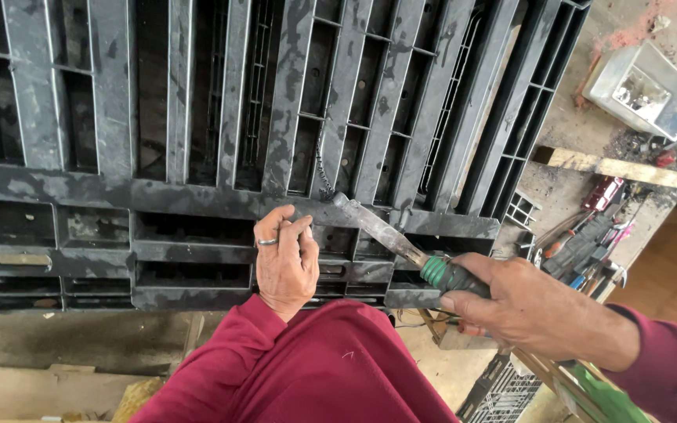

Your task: The person moves a stack of black plastic crates and positions one upright. They then use a chisel to pry and scrape at the joints and edges of the crate, working along the frame to separate or adjust the plastic components.

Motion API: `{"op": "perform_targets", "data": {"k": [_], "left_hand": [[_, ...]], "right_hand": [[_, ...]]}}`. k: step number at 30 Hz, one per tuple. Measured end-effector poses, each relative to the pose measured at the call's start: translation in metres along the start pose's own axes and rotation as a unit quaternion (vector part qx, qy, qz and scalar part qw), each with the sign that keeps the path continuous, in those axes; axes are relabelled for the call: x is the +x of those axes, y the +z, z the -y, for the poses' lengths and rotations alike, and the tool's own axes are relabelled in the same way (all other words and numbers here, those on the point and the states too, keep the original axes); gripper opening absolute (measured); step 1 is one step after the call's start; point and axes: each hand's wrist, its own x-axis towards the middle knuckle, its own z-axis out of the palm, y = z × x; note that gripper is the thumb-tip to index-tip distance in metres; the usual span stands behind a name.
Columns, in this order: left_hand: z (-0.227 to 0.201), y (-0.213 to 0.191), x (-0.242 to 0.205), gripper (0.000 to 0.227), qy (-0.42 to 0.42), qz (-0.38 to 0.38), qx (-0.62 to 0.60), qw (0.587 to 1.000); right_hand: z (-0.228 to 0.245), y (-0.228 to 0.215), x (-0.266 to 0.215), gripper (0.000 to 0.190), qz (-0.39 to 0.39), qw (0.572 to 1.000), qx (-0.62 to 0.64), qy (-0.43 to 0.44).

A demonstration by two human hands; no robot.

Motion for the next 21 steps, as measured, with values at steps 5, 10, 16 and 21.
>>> {"op": "perform_targets", "data": {"k": [5,10,16,21], "left_hand": [[0.001,-0.001,0.0,0.028,-0.018,0.014,-0.037,0.999],[0.005,0.001,-0.002,0.031,-0.002,0.0,-0.029,1.0],[0.003,0.005,-0.007,0.029,-0.007,-0.048,-0.043,0.998],[0.002,0.002,-0.008,0.026,-0.028,-0.092,-0.036,0.995]], "right_hand": [[-0.011,-0.003,0.001,0.03,-0.109,0.872,-0.27,-0.394],[0.001,-0.017,-0.008,0.028,-0.048,0.882,-0.334,-0.329],[-0.001,-0.027,-0.013,0.03,-0.076,0.852,-0.377,-0.355],[-0.037,-0.012,-0.006,0.035,-0.089,0.99,-0.108,-0.027]]}}
